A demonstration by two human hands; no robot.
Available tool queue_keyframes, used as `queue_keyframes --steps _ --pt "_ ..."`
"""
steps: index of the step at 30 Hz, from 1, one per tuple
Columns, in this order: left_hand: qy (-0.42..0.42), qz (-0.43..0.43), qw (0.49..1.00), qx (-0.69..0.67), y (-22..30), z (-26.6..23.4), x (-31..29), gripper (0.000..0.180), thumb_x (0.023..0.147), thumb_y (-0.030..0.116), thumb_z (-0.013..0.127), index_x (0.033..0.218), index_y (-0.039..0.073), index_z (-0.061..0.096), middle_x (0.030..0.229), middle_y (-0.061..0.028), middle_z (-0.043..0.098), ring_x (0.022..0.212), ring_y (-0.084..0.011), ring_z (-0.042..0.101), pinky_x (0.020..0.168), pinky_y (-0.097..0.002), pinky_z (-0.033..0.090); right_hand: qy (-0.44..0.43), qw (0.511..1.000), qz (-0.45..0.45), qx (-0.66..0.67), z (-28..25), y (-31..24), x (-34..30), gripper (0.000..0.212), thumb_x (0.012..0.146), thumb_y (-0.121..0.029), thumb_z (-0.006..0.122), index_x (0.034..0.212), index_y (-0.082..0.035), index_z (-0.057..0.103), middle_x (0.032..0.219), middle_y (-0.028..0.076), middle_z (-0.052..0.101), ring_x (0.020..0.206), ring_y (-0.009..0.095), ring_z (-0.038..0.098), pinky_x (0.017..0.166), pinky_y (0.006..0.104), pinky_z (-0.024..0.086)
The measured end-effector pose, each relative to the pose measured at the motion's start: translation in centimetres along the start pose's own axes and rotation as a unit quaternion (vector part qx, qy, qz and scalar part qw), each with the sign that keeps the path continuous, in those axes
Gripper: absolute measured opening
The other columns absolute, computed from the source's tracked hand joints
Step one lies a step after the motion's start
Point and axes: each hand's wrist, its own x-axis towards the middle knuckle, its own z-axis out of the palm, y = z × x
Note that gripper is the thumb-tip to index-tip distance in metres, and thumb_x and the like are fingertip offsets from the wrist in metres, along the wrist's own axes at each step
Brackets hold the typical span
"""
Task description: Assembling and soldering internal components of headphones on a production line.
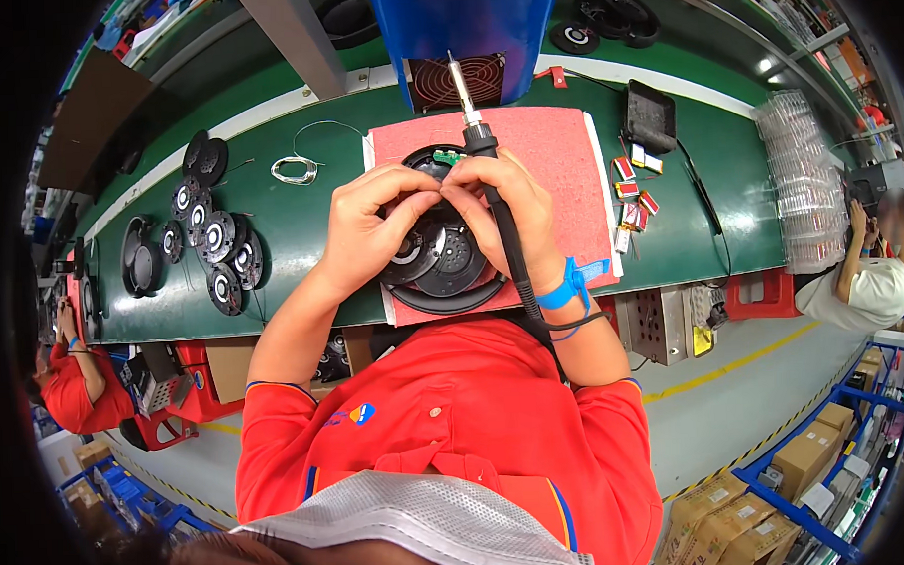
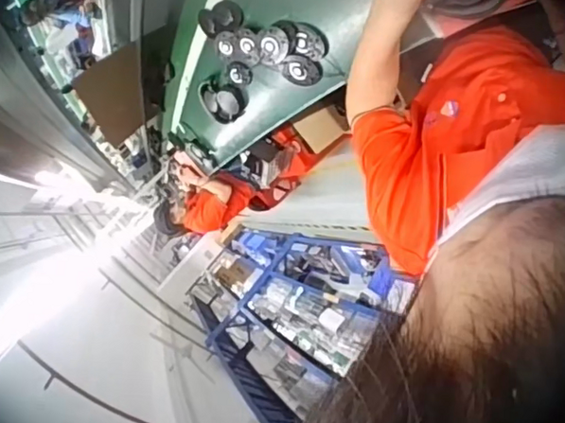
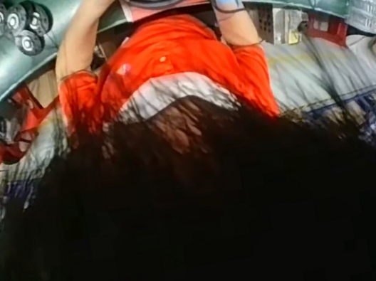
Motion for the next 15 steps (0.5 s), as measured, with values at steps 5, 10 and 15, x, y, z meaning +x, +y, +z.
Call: queue_keyframes --steps 5,10,15 --pt "-0.013 -0.142 0.987 -0.070 -0.07 -0.09 -0.29 0.007 0.081 0.005 0.066 0.086 0.000 0.066 0.074 -0.0037 0.062 0.059 -0.0065 0.051 0.052 -0.0214 0.041 -0.021 1.000 0.000 0.015 -0.24 -0.11 -0.01 0.033 0.078 0.012 0.065 0.104 -0.003 0.052 0.092 0.012 0.063 0.080 0.015 0.061 0.068 0.0248 0.049" --pt "-0.052 -0.154 0.985 -0.054 0.08 -0.42 -0.18 0.010 0.083 0.004 0.066 0.091 -0.001 0.067 0.082 -0.0048 0.067 0.071 -0.0076 0.059 0.061 -0.0210 0.045 -0.015 1.000 0.007 -0.004 -0.29 0.06 -0.24 0.033 0.078 0.012 0.065 0.104 -0.003 0.052 0.094 0.012 0.063 0.080 0.015 0.062 0.067 0.0245 0.049" --pt "-0.033 -0.196 0.969 -0.150 -0.13 0.00 -0.38 0.009 0.084 0.004 0.064 0.090 -0.002 0.067 0.083 -0.0053 0.067 0.074 -0.0085 0.061 0.065 -0.0216 0.048 -0.016 1.000 0.012 -0.012 -0.13 0.19 -0.37 0.033 0.078 0.012 0.064 0.105 -0.003 0.053 0.094 0.012 0.062 0.079 0.014 0.061 0.067 0.0239 0.049"
